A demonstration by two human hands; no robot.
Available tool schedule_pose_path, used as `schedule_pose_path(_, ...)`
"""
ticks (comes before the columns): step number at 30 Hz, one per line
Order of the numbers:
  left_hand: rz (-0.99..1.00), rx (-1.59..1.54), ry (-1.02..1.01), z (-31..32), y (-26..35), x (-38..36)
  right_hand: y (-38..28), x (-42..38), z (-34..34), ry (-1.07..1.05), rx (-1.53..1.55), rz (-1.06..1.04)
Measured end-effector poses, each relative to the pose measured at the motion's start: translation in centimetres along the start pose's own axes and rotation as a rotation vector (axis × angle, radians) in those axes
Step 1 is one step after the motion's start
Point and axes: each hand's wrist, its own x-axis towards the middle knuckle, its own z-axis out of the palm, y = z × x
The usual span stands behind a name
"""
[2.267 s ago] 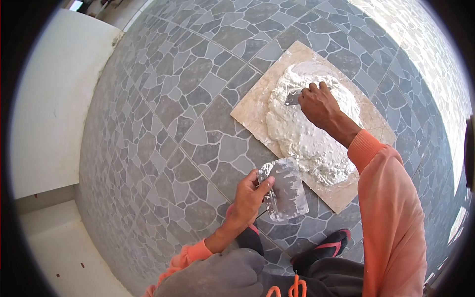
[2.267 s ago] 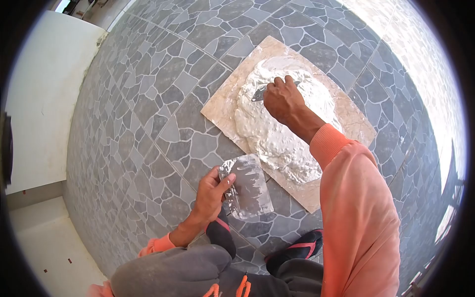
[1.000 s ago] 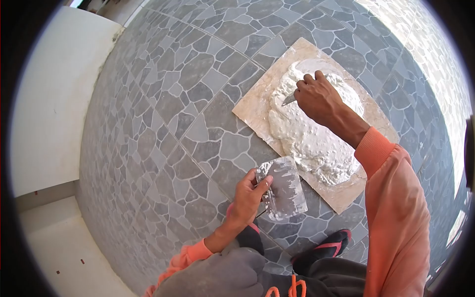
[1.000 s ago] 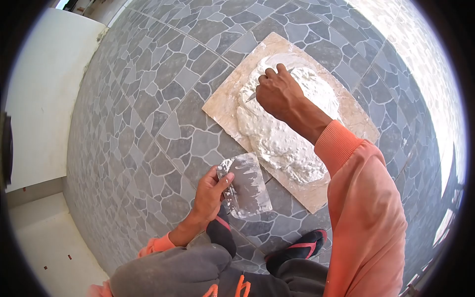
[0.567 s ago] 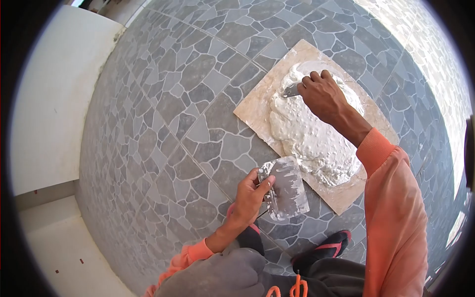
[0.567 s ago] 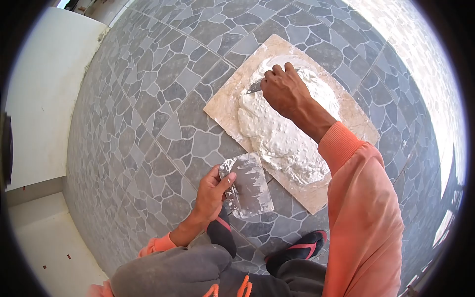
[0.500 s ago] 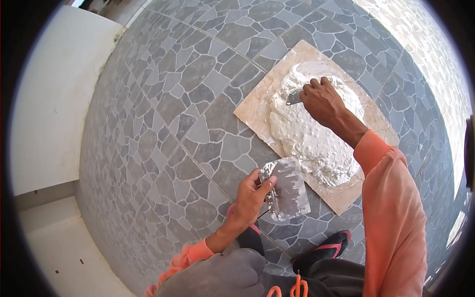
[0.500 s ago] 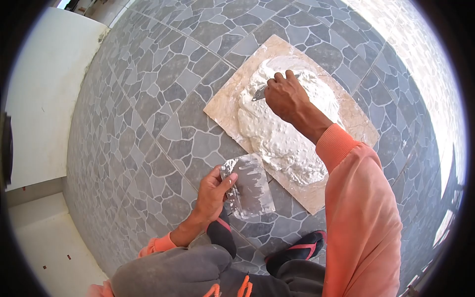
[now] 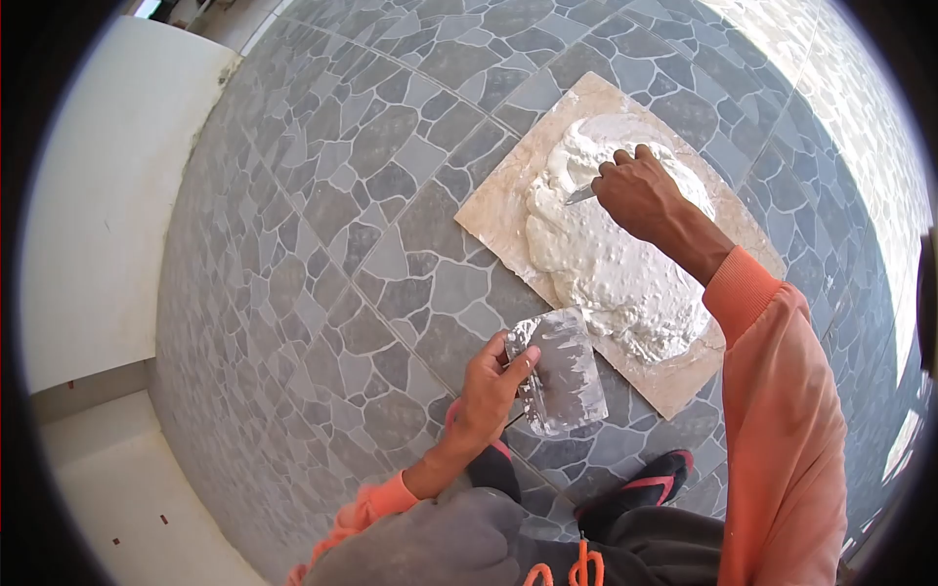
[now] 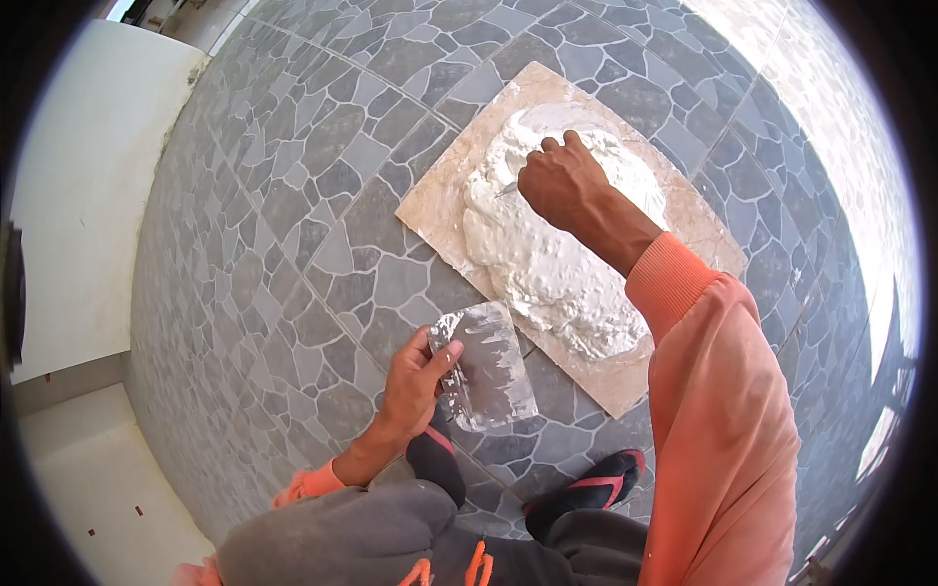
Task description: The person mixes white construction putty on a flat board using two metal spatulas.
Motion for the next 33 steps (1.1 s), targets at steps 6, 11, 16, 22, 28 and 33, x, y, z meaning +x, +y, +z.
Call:
schedule_pose_path(6,-0.007,0.002,-0.015,-0.1,0.3,0.3,0.5,0.2,1.5,0.155,-0.052,0.015)
schedule_pose_path(11,0.011,0.003,0.010,-0.4,-0.4,0.4,1.9,-0.4,0.0,0.043,0.005,0.044)
schedule_pose_path(16,-0.014,0.011,-0.052,-0.7,-0.1,0.5,1.7,-0.1,1.8,0.046,-0.031,0.056)
schedule_pose_path(22,0.009,0.001,-0.010,-0.7,-0.4,0.5,2.9,-1.3,-1.1,0.020,-0.002,0.084)
schedule_pose_path(28,-0.052,0.089,-0.011,-0.4,0.6,0.3,2.5,-1.8,2.4,0.058,0.036,0.065)
schedule_pose_path(33,0.030,0.007,0.001,-0.1,-0.2,0.5,4.3,-2.4,0.1,0.037,0.027,0.118)
